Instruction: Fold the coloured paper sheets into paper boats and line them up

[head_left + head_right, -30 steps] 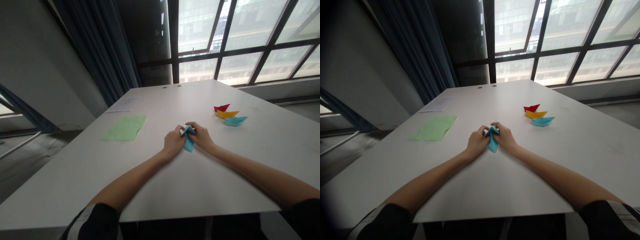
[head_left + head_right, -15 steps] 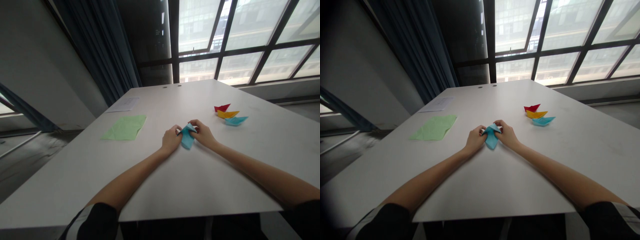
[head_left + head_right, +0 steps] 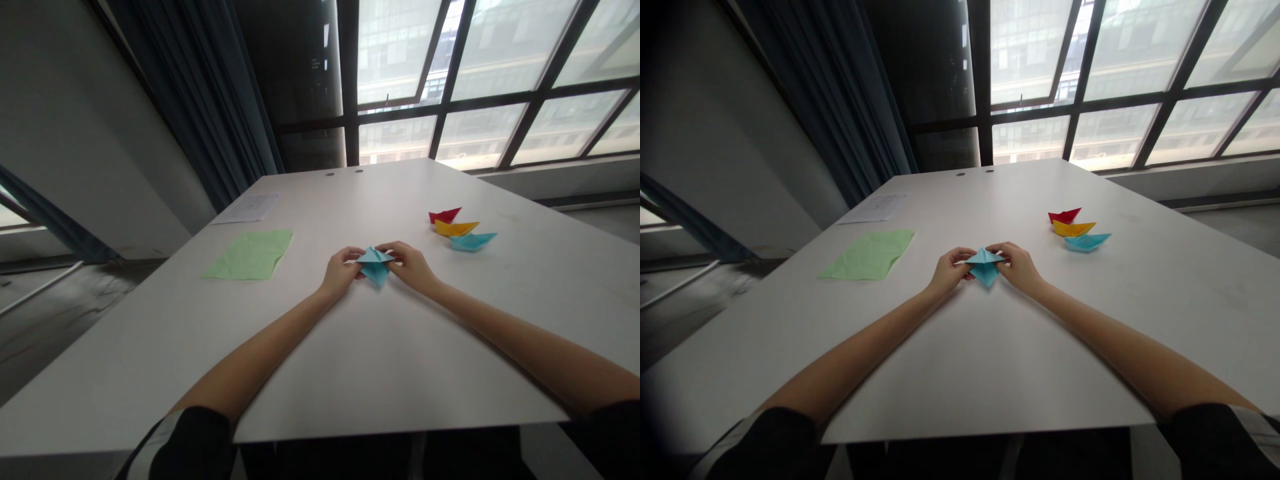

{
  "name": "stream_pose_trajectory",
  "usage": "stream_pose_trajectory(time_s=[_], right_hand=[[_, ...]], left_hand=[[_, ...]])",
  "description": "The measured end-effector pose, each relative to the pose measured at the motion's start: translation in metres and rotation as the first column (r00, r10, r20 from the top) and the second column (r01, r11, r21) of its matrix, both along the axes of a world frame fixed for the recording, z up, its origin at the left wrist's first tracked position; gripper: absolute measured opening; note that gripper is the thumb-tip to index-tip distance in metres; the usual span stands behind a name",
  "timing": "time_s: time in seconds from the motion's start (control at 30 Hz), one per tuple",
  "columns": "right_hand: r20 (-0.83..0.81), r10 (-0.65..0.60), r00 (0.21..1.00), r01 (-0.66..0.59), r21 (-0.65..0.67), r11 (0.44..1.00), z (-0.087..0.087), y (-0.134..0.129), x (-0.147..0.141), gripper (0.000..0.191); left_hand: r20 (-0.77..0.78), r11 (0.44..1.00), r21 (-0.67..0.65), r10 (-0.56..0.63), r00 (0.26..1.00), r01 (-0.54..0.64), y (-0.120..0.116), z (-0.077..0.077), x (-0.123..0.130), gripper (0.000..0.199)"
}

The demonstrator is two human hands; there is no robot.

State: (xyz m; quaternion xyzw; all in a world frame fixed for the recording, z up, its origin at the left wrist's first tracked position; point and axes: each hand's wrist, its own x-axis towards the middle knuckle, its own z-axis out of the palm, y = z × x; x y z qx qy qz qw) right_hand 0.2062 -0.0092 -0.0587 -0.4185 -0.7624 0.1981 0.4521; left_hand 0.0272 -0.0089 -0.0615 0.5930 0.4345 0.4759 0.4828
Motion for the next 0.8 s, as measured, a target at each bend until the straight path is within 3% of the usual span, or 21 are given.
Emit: stream_pose_trajectory(time_s=[0.2, 0.3, 0.37, 0.5, 0.57, 0.7, 0.8], right_hand=[[0.04, 0.074, 0.996, -0.076, 0.03, 0.997, -0.004, 0.004, 0.007, 0.024], [0.147, 0.139, 0.979, -0.145, 0.035, 0.989, -0.006, 0.006, 0.013, 0.025], [0.256, 0.211, 0.943, -0.231, 0.05, 0.972, -0.006, 0.006, 0.017, 0.025], [0.462, 0.309, 0.831, -0.368, 0.04, 0.929, -0.002, 0.004, 0.023, 0.026], [0.499, 0.32, 0.805, -0.381, 0.022, 0.924, 0.0, 0.002, 0.023, 0.026], [0.477, 0.308, 0.823, -0.36, 0.019, 0.933, -0.001, 0.003, 0.019, 0.023], [0.471, 0.278, 0.837, -0.337, 0.043, 0.941, -0.004, 0.005, 0.017, 0.022]], left_hand=[[-0.081, 0.999, 0.002, -0.04, 0.996, 0.04, 0.005, -0.006, -0.005, 0.028], [-0.259, 0.989, 0.113, -0.065, 0.964, 0.097, 0.007, -0.009, -0.01, 0.028], [-0.457, 0.954, 0.242, -0.05, 0.888, 0.178, 0.005, -0.007, -0.016, 0.03], [-0.771, 0.811, 0.373, 0.0, 0.637, 0.45, -0.001, 0.0, -0.026, 0.034], [-0.813, 0.793, 0.371, 0.024, 0.582, 0.484, -0.003, 0.003, -0.027, 0.032], [-0.801, 0.82, 0.385, 0.069, 0.595, 0.423, -0.003, 0.0, -0.023, 0.027], [-0.81, 0.808, 0.395, 0.081, 0.581, 0.437, -0.001, -0.004, -0.02, 0.032]])
